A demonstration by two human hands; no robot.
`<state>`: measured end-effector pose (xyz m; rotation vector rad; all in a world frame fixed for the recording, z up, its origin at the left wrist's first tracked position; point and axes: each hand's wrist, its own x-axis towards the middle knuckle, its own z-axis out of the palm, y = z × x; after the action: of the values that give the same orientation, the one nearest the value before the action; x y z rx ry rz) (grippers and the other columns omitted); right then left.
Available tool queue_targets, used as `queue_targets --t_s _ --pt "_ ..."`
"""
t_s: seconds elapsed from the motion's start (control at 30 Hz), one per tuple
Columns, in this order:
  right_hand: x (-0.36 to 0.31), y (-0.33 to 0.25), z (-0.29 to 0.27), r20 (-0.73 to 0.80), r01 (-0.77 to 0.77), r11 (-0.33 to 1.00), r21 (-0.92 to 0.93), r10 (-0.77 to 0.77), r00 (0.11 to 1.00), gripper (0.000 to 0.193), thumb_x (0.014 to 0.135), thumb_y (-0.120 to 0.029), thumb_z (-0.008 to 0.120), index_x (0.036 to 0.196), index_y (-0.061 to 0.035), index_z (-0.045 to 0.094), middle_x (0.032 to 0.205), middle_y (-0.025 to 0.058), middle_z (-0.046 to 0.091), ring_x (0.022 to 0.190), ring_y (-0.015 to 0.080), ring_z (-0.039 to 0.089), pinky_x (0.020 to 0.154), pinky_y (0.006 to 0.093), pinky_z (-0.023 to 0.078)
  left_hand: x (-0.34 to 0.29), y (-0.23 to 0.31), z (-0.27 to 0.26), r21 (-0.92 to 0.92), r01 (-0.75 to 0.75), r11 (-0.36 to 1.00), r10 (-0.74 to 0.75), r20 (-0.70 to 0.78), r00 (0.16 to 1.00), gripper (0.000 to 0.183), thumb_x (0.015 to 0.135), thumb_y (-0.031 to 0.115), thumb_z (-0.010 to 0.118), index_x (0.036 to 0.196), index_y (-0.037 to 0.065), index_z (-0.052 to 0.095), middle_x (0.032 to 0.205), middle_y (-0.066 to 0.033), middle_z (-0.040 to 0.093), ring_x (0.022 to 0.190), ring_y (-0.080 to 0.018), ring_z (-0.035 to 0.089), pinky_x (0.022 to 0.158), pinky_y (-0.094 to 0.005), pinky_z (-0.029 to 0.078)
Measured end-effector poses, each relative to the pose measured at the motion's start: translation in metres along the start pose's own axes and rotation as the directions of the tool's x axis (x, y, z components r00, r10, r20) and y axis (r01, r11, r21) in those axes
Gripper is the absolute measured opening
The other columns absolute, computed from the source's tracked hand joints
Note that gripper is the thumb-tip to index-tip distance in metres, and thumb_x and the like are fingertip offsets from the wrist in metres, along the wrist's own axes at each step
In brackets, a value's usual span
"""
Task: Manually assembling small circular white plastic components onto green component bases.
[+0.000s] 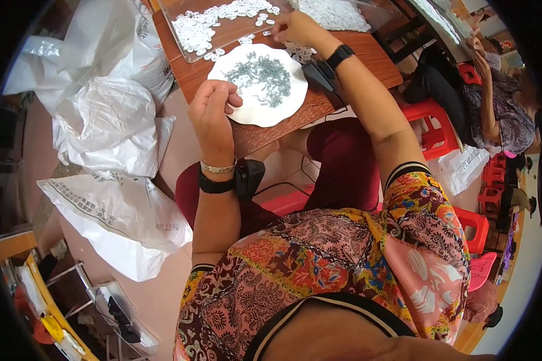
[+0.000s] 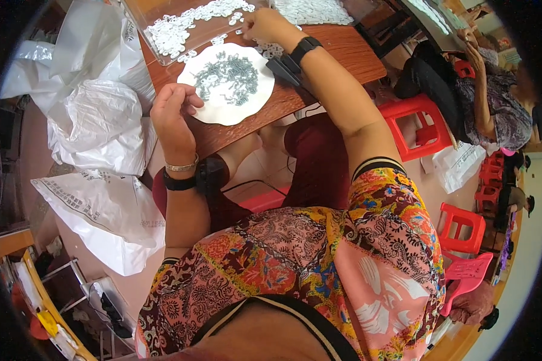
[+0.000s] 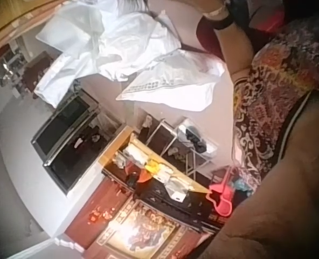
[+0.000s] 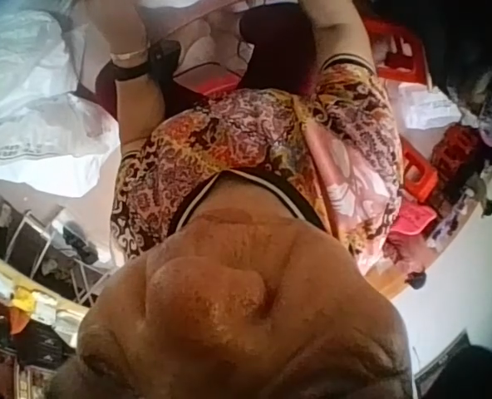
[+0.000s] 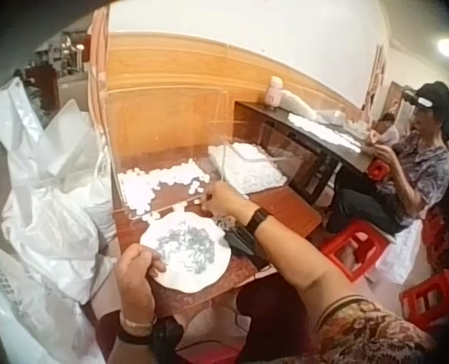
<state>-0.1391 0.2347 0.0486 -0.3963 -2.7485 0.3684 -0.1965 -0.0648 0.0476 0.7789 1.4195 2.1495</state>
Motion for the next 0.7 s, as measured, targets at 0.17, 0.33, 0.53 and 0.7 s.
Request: queue_targets --t_s 0.17,0.33,0.53,0.7 --pt "-0.024 -0.1 -0.025 0.142 -0.196 0.647 0.736 0.136 0.981 0.012 0.088 -0.009 0.063 0.093 0.0007 0.067 0.074 0.0011 0.064 0.064 0.0059 0.057 0.058 0.019 0.045 -0.002 0.0 -0.005 0.029 0.001 1.0 -0.001 -0.016 1.0 0.02 0.088 0.018 0.051 0.085 0.001 0.062 0.068 -0.0014 0.059 0.062 -0.0068 0.049 0.059 -0.0209 0.036" --pt "-0.059 -0.151 -0.023 0.197 -0.193 0.457 0.868 0.041 0.98 0.014 0.088 -0.009 0.063 0.097 0.0011 0.066 0.074 0.0005 0.063 0.064 0.0056 0.056 0.059 0.0192 0.046 -0.003 -0.005 0.004 0.009 0.019 1.0 -0.019 -0.003 1.0 0.018 0.088 0.017 0.052 0.084 0.002 0.06 0.067 -0.001 0.058 0.062 -0.0066 0.047 0.058 -0.0214 0.036" --pt "-0.071 -0.16 -0.017 0.114 -0.124 0.53 0.839 0.052 0.992 0.014 0.085 -0.008 0.066 0.096 -0.0001 0.067 0.077 0.0009 0.064 0.068 0.005 0.057 0.061 0.0189 0.046 -0.003 -0.005 0.005 0.038 0.015 0.999 -0.016 0.014 1.0 0.016 0.088 0.014 0.051 0.08 0.002 0.056 0.065 -0.0007 0.056 0.061 -0.0069 0.046 0.057 -0.022 0.036" --pt "-0.074 -0.159 -0.016 0.114 -0.116 0.524 0.844 0.035 0.993 0.014 0.084 -0.009 0.067 0.094 -0.0002 0.068 0.079 0.0014 0.065 0.071 0.0049 0.057 0.063 0.0191 0.047 -0.003 -0.007 0.006 0.045 -0.001 0.999 0.001 -0.002 1.0 0.017 0.088 0.014 0.05 0.078 0.001 0.055 0.065 -0.0013 0.055 0.061 -0.0075 0.046 0.057 -0.0226 0.036"
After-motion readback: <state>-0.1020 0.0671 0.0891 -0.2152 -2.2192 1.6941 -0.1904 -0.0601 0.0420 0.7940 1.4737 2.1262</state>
